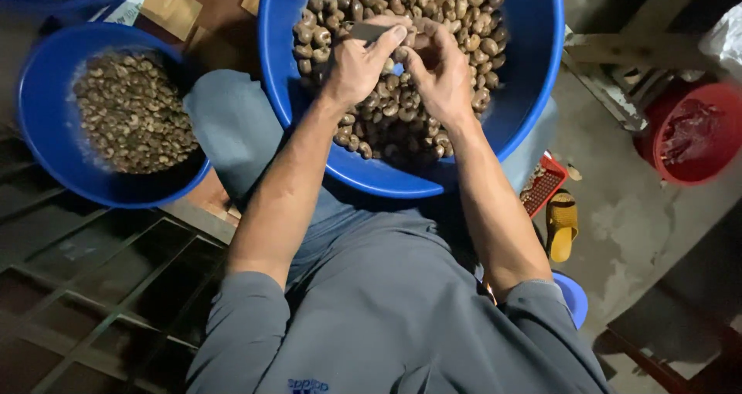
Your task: The person sits with a large blue basin of nuts on their lap and uses a small knife to peel the outer shells off individual nuts. They pick up a nut, cut the shell, remove the pieces, and drop the peeled nut into a smaller blue basin to the right.
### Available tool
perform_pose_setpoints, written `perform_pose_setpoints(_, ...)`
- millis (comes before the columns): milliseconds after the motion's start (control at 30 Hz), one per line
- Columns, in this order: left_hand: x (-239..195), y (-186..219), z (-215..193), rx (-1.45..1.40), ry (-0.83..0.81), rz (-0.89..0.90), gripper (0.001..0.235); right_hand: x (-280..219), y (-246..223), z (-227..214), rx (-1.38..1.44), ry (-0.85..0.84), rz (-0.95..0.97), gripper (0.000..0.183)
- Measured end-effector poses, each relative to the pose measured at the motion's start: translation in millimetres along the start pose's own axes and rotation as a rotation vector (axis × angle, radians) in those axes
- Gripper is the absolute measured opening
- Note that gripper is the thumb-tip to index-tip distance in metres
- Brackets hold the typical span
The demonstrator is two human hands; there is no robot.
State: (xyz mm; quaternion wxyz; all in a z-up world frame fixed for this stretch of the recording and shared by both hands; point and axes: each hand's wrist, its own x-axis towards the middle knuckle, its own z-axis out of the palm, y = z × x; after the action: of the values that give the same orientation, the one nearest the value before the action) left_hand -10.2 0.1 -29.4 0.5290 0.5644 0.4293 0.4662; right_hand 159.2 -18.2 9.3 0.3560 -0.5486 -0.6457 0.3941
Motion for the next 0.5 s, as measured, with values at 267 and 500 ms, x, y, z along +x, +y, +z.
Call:
perform_pose_setpoints(267, 0.7, 17.8, 1.8, -0.164, -0.084, -0.031, 0.028, 5.0, -2.2, -1.3, 0.51, -0.081, 0.13, 0.026)
perform_pose_setpoints(500, -0.4, 22.8, 5.4, -0.359, -0.095, -0.023, 0.028, 5.9, 12.0, 0.1, 0.823, -0.089, 0.222, 0.027)
